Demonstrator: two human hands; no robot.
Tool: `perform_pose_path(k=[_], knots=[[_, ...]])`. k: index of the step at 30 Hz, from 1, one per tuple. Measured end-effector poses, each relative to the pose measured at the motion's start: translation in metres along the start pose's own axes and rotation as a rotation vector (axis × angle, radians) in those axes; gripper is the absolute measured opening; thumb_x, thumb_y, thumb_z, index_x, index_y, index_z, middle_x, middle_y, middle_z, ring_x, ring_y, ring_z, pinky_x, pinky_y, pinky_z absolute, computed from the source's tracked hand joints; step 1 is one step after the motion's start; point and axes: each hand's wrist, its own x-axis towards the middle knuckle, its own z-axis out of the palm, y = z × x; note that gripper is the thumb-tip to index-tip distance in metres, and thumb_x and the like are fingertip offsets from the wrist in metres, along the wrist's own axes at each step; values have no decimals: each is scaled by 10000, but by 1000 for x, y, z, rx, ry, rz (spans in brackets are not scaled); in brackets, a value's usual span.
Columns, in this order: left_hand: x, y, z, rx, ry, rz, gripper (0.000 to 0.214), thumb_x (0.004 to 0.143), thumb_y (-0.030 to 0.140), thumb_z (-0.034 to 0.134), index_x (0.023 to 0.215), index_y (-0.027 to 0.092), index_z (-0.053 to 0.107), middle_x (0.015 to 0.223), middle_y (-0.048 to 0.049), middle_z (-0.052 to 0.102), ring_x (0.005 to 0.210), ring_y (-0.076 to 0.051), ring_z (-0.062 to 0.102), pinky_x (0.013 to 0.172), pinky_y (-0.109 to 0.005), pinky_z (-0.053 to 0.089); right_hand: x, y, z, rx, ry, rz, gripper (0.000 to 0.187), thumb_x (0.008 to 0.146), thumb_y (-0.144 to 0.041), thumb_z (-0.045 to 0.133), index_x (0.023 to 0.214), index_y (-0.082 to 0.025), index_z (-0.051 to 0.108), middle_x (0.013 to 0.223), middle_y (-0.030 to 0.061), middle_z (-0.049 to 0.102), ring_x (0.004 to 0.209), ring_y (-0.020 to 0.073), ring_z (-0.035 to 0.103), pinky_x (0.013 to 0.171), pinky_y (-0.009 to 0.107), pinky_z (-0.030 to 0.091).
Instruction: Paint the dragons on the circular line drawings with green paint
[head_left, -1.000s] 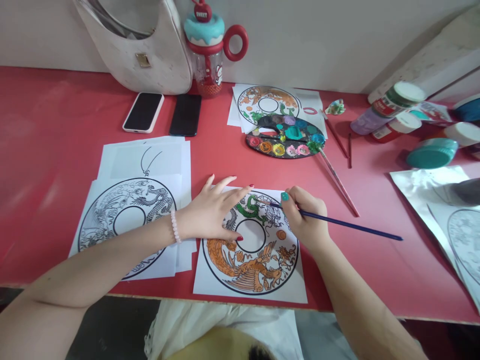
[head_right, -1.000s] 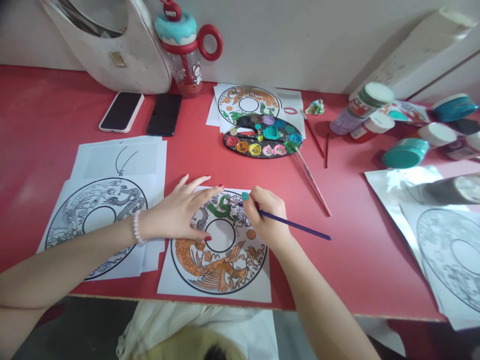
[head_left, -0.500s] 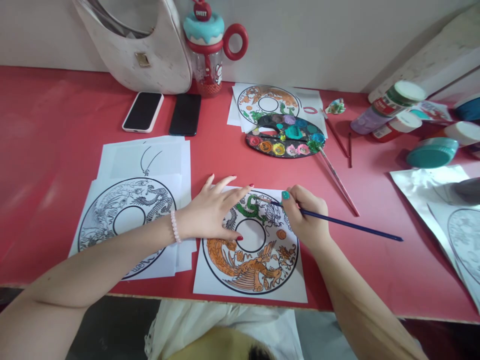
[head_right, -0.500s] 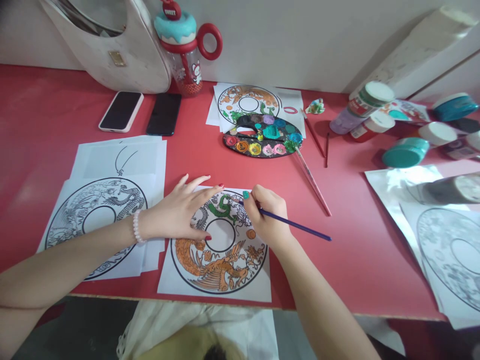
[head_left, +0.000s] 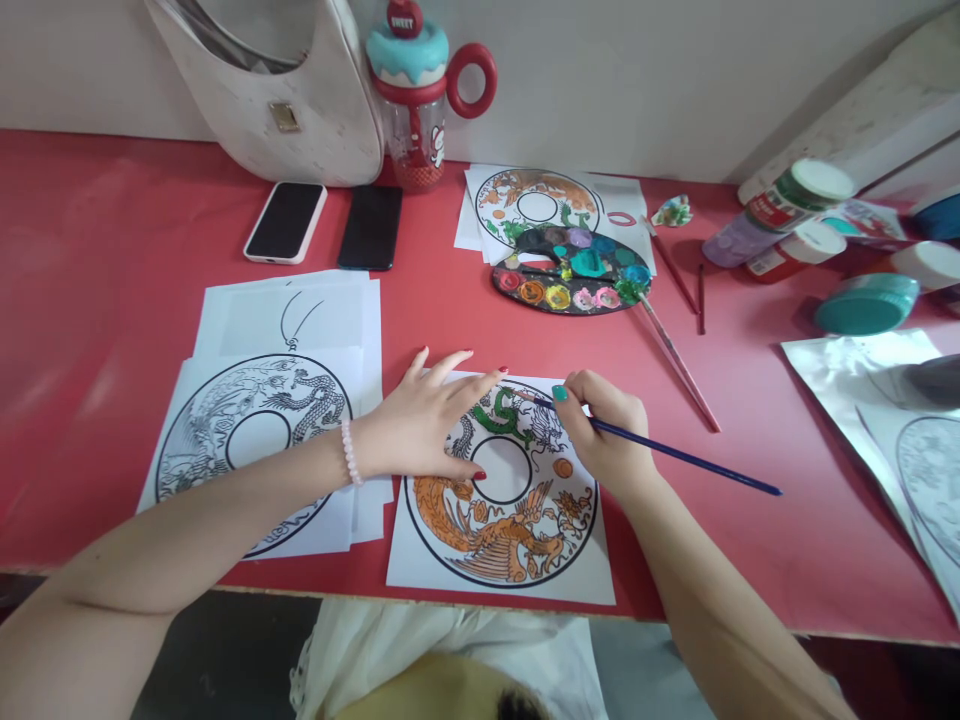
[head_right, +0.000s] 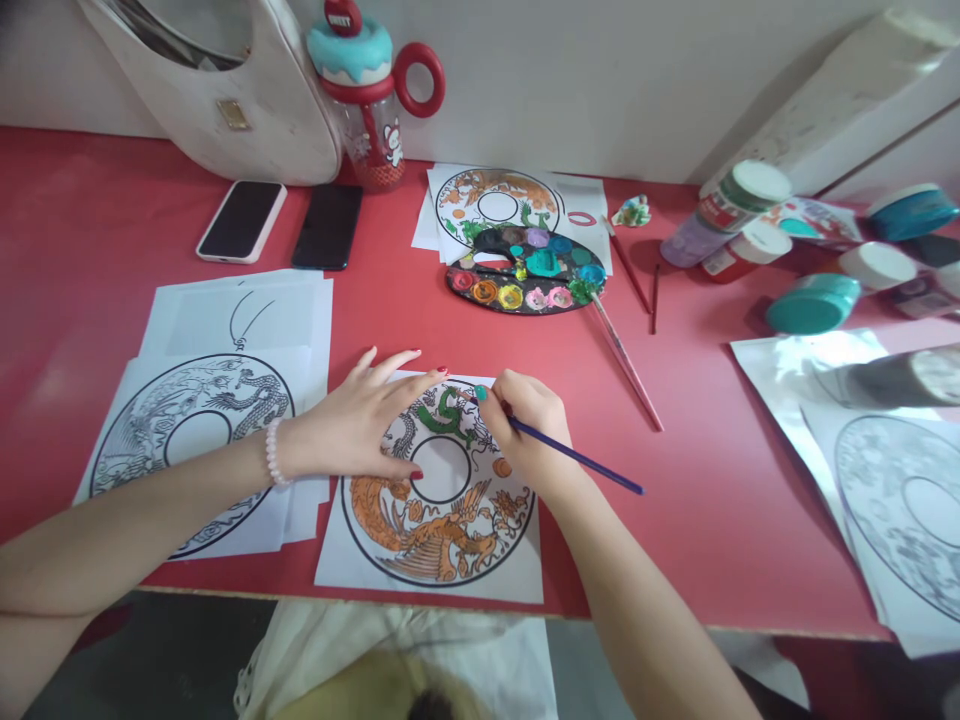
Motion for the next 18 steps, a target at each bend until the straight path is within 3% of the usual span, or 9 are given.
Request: perform_pose_path(k=[11,18], knots=[[0,0,0,-13,9,8,1092,704,593,704,1492,226,42,1493,-156,325,1416,-360,117,1065,-682,73,2,-1,1,-33,21,-21,294,819,-119,468,601,-214,295,508,-64,305,466,76,274,454,219,258],[1,0,0,-3,18,13,1110,701,607,701,1495,223,28,1493,-160,323,1413,-367,126,1063,-684,80,1,0,2,-2,0,-47,276,835,-132,471,614,-215,328,523,-55,366,476,80,328,472,221,291]])
